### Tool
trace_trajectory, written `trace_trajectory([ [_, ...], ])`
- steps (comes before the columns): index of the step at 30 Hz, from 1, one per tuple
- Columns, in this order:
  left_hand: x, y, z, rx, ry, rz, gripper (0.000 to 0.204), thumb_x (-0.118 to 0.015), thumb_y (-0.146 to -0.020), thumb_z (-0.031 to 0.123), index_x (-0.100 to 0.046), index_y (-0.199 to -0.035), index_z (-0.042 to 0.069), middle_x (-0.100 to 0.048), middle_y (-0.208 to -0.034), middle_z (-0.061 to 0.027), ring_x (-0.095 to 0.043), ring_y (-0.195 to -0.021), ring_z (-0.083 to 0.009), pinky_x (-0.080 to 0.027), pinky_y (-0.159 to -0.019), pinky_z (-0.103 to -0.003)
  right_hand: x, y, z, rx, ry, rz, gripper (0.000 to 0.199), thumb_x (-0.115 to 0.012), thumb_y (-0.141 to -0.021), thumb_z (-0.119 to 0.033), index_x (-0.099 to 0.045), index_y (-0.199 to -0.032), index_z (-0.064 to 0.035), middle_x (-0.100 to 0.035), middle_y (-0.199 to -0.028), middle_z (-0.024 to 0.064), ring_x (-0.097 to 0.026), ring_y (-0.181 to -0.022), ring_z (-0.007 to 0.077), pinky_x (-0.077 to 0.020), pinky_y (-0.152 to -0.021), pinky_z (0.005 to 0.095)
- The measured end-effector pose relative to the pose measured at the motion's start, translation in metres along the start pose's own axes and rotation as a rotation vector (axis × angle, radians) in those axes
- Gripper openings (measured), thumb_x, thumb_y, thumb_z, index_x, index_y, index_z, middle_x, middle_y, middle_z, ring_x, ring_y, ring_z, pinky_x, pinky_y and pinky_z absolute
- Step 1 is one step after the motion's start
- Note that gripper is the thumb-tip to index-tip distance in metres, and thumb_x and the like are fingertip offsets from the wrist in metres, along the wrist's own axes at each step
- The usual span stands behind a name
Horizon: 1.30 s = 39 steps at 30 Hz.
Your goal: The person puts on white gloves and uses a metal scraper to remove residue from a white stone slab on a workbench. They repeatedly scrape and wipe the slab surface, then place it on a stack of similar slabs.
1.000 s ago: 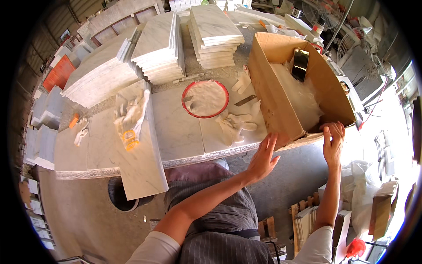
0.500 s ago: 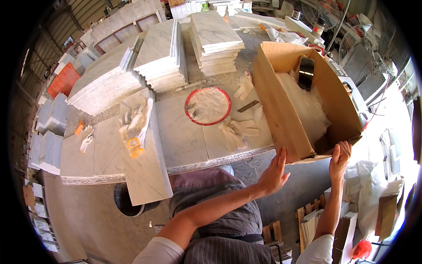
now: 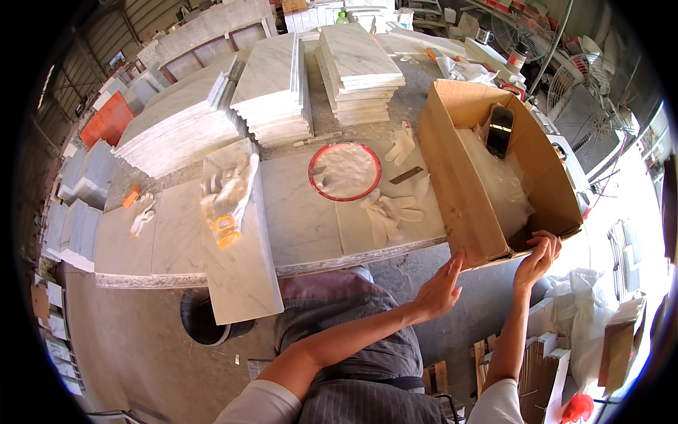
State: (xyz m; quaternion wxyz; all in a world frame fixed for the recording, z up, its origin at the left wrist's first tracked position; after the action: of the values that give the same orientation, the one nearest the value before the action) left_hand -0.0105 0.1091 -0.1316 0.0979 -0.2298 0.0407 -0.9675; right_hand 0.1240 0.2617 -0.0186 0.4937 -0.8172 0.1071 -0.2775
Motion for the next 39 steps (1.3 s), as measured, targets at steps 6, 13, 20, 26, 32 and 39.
trace_trajectory([
  [6,-0.002,-0.007,0.001,0.07,0.018,-0.006,0.092,-0.059,-0.092,0.008,0.006,-0.157,0.007,-0.012,-0.163,-0.0228,-0.028,-0.146,-0.0398,-0.038,-0.115,-0.041,-0.026,0.005,0.007,-0.068,-0.109,0.118,0.045,-0.034,-0.103,-0.018,-0.044,-0.061,-0.005,-0.059,-0.078,0.0078,-0.046,-0.084,0.0243,-0.0348,-0.096,0.0427],
  [13,0.005,-0.024,0.007,0.104,0.054,-0.076,0.092,-0.061,-0.092,0.012,0.005,-0.157,0.002,-0.009,-0.162,-0.0268,-0.028,-0.145,-0.0434,-0.036,-0.115,-0.041,-0.037,-0.005,0.022,-0.098,-0.123,0.159,0.04,-0.036,-0.098,-0.017,-0.038,-0.06,-0.0071,-0.058,-0.076,0.0084,-0.045,-0.081,0.0245,-0.035,-0.094,0.0416],
  [20,0.012,-0.023,0.005,0.014,0.063,-0.069,0.09,-0.06,-0.093,0.009,0.001,-0.158,0.007,-0.018,-0.161,-0.0249,-0.035,-0.142,-0.0436,-0.038,-0.113,-0.044,-0.036,-0.007,0.028,-0.062,-0.105,0.145,0.039,-0.038,-0.099,-0.016,-0.042,-0.061,-0.0057,-0.061,-0.079,0.0098,-0.047,-0.083,0.0241,-0.0371,-0.086,0.0382],
  [26,0.033,0.06,0.001,0.014,0.219,-0.163,0.074,-0.064,-0.095,0.009,-0.022,-0.156,0.01,-0.045,-0.145,-0.0207,-0.06,-0.115,-0.0314,-0.055,-0.09,-0.037,-0.018,0.002,-0.009,-0.31,-0.234,0.335,0.026,-0.04,-0.099,-0.014,-0.054,-0.08,-0.0014,-0.059,-0.101,0.0142,-0.052,-0.099,0.0255,-0.04,-0.094,0.0401],
  [32,0.164,0.126,0.029,0.2,0.267,0.028,0.034,-0.06,-0.098,0.005,-0.06,-0.132,0.002,-0.071,-0.113,-0.0114,-0.069,-0.096,-0.0147,-0.055,-0.086,-0.029,-0.032,0.074,-0.118,-0.449,-0.722,0.109,0.016,-0.047,-0.094,-0.014,-0.055,-0.086,-0.002,-0.051,-0.096,0.0108,-0.05,-0.09,0.023,-0.0433,-0.084,0.0368],
  [39,0.355,0.165,-0.009,0.2,-0.665,0.783,0.028,-0.068,-0.091,0.009,-0.065,-0.118,0.002,-0.065,-0.118,-0.0156,-0.062,-0.108,-0.031,-0.05,-0.094,-0.04,-0.046,0.14,-0.259,-0.286,-1.287,-0.83,0.007,-0.062,-0.088,0.0,-0.064,-0.095,-0.0003,-0.065,-0.094,0.0145,-0.064,-0.082,0.0275,-0.0514,-0.071,0.0351],
])
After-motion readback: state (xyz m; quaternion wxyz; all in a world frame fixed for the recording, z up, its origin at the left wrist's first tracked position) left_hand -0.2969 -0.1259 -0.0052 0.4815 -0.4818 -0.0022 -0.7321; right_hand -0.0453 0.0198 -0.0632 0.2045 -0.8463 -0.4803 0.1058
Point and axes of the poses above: each hand's wrist, its own y-axis away from the middle knuckle, its own x-axis out of the back of the hand, z = x × y, the point moved 3 cm from there along -y, towards the middle knuckle
